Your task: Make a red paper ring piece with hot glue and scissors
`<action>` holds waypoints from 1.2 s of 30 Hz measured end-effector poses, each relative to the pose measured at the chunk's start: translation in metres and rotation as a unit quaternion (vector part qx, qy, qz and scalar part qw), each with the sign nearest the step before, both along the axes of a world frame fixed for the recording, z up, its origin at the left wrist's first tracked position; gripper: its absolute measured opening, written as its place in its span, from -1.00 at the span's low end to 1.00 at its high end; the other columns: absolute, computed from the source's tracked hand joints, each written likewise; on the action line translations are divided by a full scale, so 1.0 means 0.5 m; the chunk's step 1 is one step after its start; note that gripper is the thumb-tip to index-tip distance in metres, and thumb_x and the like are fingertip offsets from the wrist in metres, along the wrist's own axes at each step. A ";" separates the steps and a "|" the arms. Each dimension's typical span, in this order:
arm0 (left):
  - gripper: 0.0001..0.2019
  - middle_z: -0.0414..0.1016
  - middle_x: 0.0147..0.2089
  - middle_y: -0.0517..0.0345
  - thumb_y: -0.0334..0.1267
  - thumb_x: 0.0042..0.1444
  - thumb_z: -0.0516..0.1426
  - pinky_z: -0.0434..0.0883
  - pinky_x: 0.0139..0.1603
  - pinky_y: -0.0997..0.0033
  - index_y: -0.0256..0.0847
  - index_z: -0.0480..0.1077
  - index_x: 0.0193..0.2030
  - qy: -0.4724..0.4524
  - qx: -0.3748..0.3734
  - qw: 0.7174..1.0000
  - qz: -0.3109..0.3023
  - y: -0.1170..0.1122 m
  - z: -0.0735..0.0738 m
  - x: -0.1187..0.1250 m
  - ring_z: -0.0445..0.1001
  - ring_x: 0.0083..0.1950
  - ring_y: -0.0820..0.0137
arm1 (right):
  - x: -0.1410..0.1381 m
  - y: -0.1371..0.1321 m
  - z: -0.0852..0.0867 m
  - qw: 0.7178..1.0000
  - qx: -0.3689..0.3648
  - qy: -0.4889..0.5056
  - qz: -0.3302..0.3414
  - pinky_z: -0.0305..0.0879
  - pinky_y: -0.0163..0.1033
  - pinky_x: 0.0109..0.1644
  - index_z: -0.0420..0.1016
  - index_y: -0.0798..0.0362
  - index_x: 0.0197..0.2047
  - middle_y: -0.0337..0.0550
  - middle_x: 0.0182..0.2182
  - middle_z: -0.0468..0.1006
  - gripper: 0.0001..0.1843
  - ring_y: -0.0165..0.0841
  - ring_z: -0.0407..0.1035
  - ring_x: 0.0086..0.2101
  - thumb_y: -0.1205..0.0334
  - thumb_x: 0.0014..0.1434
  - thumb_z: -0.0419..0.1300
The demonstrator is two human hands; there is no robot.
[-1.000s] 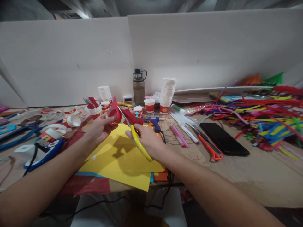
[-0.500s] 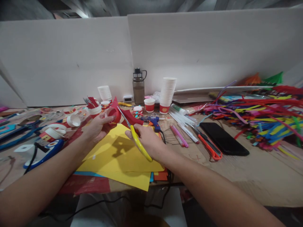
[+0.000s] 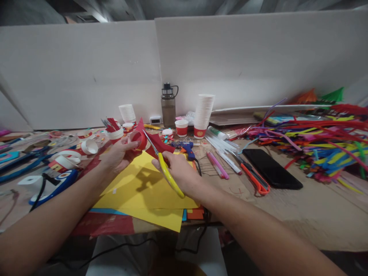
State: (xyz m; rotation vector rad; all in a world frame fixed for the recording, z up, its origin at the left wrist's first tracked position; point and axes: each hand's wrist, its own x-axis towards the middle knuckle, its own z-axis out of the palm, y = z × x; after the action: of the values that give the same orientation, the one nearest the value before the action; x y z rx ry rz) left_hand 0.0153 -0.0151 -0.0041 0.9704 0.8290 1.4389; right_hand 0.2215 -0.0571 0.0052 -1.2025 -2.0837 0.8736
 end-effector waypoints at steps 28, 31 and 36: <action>-0.61 0.54 -0.30 0.18 -0.45 -0.21 0.34 0.46 -0.41 0.57 -0.28 0.43 -0.16 0.006 -0.013 1.000 -0.026 -0.003 -0.003 0.010 0.51 -0.37 0.51 | 0.002 -0.002 0.004 1.000 0.009 0.010 0.006 0.00 -0.37 -0.55 0.23 0.02 -0.43 -0.34 -0.61 0.26 -0.62 -0.49 0.13 -0.60 -0.11 0.20 0.11; -0.58 0.55 -0.27 0.17 -0.45 -0.23 0.34 0.46 -0.42 0.57 -0.28 0.42 -0.15 0.007 -0.016 1.000 -0.026 -0.003 -0.003 0.007 0.51 -0.37 0.50 | 0.003 -0.001 0.004 1.000 -0.001 0.020 0.008 0.01 -0.37 -0.57 0.23 0.02 -0.44 -0.34 -0.62 0.26 -0.61 -0.49 0.12 -0.61 -0.13 0.17 0.13; -0.55 0.55 -0.25 0.17 -0.45 -0.24 0.35 0.42 -0.46 0.58 -0.26 0.41 -0.13 0.006 -0.017 1.000 -0.017 -0.002 -0.002 0.005 0.51 -0.37 0.50 | 0.002 0.001 0.005 0.999 -0.009 0.032 0.003 0.04 -0.37 -0.58 0.24 0.01 -0.45 -0.34 -0.63 0.26 -0.61 -0.49 0.12 -0.61 -0.13 0.13 0.17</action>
State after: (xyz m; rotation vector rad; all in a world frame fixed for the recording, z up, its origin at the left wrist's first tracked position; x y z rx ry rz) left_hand 0.0180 -0.0160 -0.0053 0.9640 0.8385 1.3877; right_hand 0.2224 -0.0565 0.0079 -1.1623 -2.0346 0.9238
